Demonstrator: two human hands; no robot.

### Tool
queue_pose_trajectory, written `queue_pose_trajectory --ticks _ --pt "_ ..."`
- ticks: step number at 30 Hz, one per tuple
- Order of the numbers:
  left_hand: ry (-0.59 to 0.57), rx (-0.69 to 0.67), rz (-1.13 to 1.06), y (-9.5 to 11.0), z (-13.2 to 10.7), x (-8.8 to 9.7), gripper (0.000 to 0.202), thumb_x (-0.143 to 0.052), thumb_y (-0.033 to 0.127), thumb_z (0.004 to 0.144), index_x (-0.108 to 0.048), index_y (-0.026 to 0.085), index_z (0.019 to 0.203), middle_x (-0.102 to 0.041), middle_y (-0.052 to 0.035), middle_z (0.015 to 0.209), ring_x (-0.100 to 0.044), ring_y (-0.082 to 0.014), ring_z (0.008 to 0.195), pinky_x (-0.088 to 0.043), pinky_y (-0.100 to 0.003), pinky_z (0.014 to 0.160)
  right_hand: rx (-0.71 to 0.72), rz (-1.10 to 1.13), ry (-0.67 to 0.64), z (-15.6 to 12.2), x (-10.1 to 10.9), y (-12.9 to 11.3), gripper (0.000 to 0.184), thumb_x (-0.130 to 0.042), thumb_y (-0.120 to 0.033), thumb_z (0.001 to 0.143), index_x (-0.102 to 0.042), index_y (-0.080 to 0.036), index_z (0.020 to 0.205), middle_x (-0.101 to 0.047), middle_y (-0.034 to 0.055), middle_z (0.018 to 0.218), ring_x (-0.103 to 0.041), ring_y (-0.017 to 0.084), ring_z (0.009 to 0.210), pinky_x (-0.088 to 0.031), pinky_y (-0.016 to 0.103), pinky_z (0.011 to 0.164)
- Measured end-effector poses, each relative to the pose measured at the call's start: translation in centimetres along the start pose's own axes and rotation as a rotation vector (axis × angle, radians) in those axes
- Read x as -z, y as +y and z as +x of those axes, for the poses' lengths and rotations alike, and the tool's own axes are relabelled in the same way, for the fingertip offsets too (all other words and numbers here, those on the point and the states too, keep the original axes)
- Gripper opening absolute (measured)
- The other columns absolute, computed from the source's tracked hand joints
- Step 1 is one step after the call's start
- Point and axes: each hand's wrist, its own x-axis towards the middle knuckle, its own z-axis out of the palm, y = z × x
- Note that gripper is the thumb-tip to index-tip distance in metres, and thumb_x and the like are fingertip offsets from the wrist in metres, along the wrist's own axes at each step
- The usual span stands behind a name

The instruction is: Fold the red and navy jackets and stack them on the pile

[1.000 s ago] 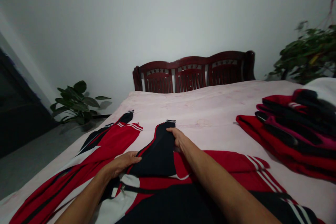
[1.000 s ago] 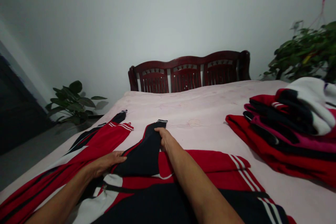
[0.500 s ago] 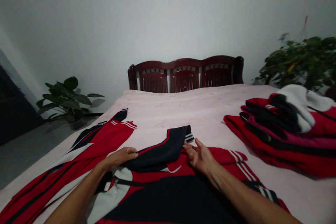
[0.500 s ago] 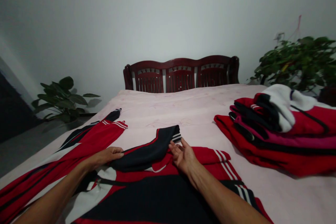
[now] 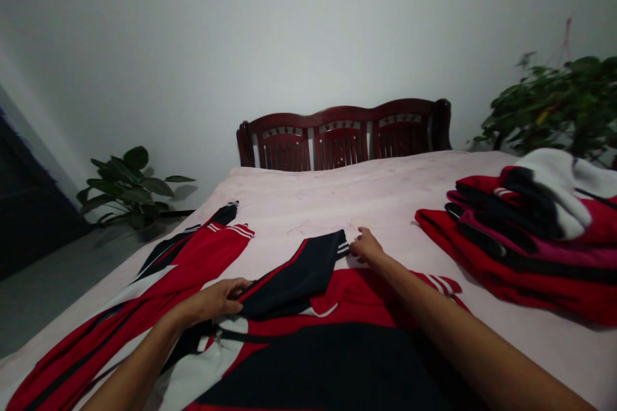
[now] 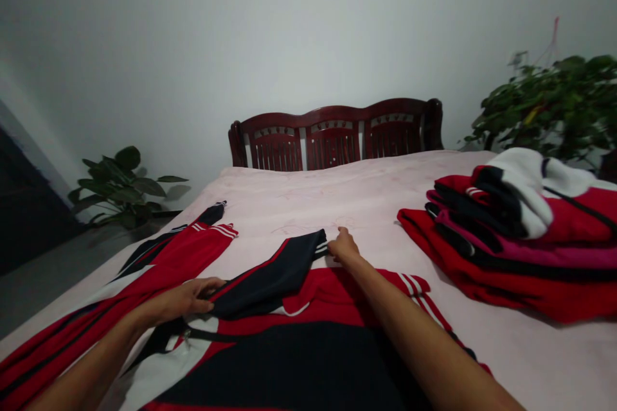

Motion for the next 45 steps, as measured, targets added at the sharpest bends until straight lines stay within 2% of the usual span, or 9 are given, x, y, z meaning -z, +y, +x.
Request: queue_pose_trajectory --ticks 4,9,12,17,20,24,31,37,45 --pt "0.088 -0.043 0.000 -0.8 -0.3 0.3 0.068 -0.061 0.023 0.066 -0.049 0.020 0.133 -0.044 0.0070 0.073 -0.041 -0.0094 0.062 -0.029 -0.022 0.055 0.135 -0.191 -0.019 1.1 -1.7 0.1 0.062 -0.072 -0.014 0.062 -0.059 -0.015 0.123 -0.069 0.0034 0.076 -0.063 0.018 0.063 -0.048 0.025 0.056" --pt "0.199 -0.119 -0.060 -1.8 -0.4 0.6 0.068 -0.057 0.019 0.063 -0.048 0.021 0.131 -0.040 0.0067 0.075 -0.038 -0.0093 0.063 -0.029 -0.022 0.056 0.377 -0.345 0.028 0.5 -2.2 -1.1 0.026 -0.063 -0.011 0.069 -0.072 -0.020 0.091 -0.068 0.0037 0.082 -0.064 0.020 0.083 -0.049 0.028 0.073" --pt "0.299 -0.177 -0.055 -1.7 -0.5 0.6 0.056 -0.056 0.018 0.064 -0.053 0.022 0.119 -0.043 0.0061 0.075 -0.041 -0.0102 0.066 -0.033 -0.022 0.060 0.597 -0.373 0.130 -0.8 1.2 -3.2 0.029 -0.054 -0.009 0.076 -0.073 -0.024 0.093 -0.063 0.0049 0.103 -0.059 0.021 0.102 -0.046 0.030 0.086" --pt "0.358 -0.146 0.166 -1.2 0.6 -0.3 0.032 -0.046 0.018 0.071 -0.051 0.021 0.103 -0.055 0.0023 0.080 -0.053 -0.0137 0.072 -0.040 -0.023 0.063 1.100 -0.557 0.403 -3.8 10.4 -3.7 0.030 -0.050 -0.010 0.080 -0.074 -0.022 0.093 -0.058 0.0068 0.098 -0.059 0.020 0.093 -0.048 0.030 0.079" --pt "0.356 -0.088 0.307 -1.4 1.9 -1.2 0.032 -0.040 0.012 0.070 -0.053 0.022 0.098 -0.058 0.0023 0.080 -0.055 -0.0136 0.072 -0.041 -0.023 0.065 1.073 -0.792 0.300 -5.8 13.7 -0.4 0.031 -0.047 -0.011 0.083 -0.074 -0.021 0.093 -0.060 0.0078 0.097 -0.060 0.020 0.089 -0.049 0.028 0.074" --pt "0.369 0.007 0.476 -1.3 2.9 -2.1 0.024 -0.045 0.010 0.068 -0.059 0.022 0.084 -0.065 0.0010 0.081 -0.060 -0.0167 0.079 -0.039 -0.025 0.069 0.891 -1.063 -0.004 -7.8 14.0 4.2 0.028 -0.048 -0.011 0.083 -0.073 -0.023 0.085 -0.062 0.0055 0.089 -0.062 0.017 0.078 -0.047 0.025 0.065" --pt "0.537 0.077 0.782 1.0 1.9 -3.4 0.029 -0.044 0.013 0.079 -0.062 0.025 0.097 -0.070 -0.0027 0.097 -0.063 -0.0215 0.093 -0.040 -0.032 0.083 0.912 -1.029 0.164 -9.0 14.2 4.8 0.035 -0.044 -0.011 0.086 -0.072 -0.021 0.105 -0.064 0.0098 0.103 -0.062 0.020 0.091 -0.049 0.027 0.072" --pt "0.613 0.064 0.912 1.2 0.8 -5.0 0.041 -0.038 0.010 0.084 -0.062 0.019 0.116 -0.064 -0.0118 0.123 -0.054 -0.0259 0.122 -0.029 -0.045 0.109 0.800 -1.169 0.036 -10.8 15.5 5.0 0.031 -0.050 -0.008 0.077 -0.076 -0.023 0.085 -0.069 0.0081 0.086 -0.063 0.023 0.086 -0.049 0.033 0.077" --pt "0.481 -0.041 0.935 2.8 2.7 -10.5 0.054 -0.033 0.047 0.099 -0.045 0.025 0.146 -0.038 -0.0112 0.157 -0.027 -0.0298 0.148 -0.020 -0.049 0.118 0.944 -1.089 0.118 -11.2 8.6 2.1 0.045 -0.043 -0.036 0.094 -0.059 -0.022 0.133 -0.058 0.0119 0.138 -0.046 0.031 0.134 -0.032 0.051 0.113"
